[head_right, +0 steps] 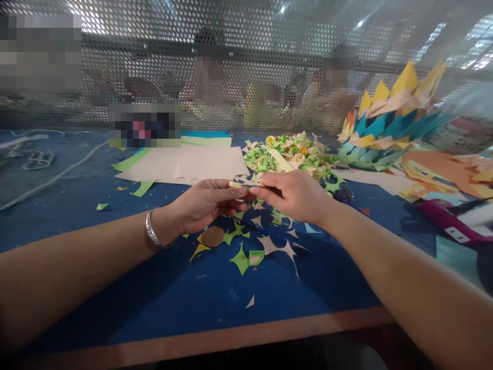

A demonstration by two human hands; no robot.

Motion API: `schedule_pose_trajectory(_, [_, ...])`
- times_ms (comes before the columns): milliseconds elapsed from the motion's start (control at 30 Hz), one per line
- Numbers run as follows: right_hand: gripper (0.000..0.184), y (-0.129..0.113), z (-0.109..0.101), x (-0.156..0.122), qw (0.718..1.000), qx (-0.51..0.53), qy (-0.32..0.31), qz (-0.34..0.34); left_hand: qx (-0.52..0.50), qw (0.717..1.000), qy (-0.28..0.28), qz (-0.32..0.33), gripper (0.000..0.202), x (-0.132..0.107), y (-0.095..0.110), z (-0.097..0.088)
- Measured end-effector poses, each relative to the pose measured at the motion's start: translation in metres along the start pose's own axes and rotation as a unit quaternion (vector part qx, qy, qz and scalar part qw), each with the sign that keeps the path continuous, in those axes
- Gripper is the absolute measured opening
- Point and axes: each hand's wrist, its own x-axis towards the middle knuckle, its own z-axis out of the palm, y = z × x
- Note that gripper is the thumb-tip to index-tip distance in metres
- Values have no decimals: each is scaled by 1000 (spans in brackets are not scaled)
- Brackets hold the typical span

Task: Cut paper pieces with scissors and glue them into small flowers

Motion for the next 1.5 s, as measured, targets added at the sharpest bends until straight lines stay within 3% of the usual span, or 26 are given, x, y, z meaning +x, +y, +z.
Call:
schedule_pose_trajectory(400, [42, 6, 1, 1, 1000, -12, 0, 4, -15, 1000, -6, 21, 13, 4, 0, -7])
schedule_pose_trajectory(900, [40, 3, 1, 0, 1000, 3, 8, 2, -17, 999, 28, 12, 19, -1, 1, 2])
schedule_pose_trajectory(1500, [41, 2, 2, 0, 1000, 2, 13, -6, -10, 1000, 15, 13, 14, 0, -2, 0])
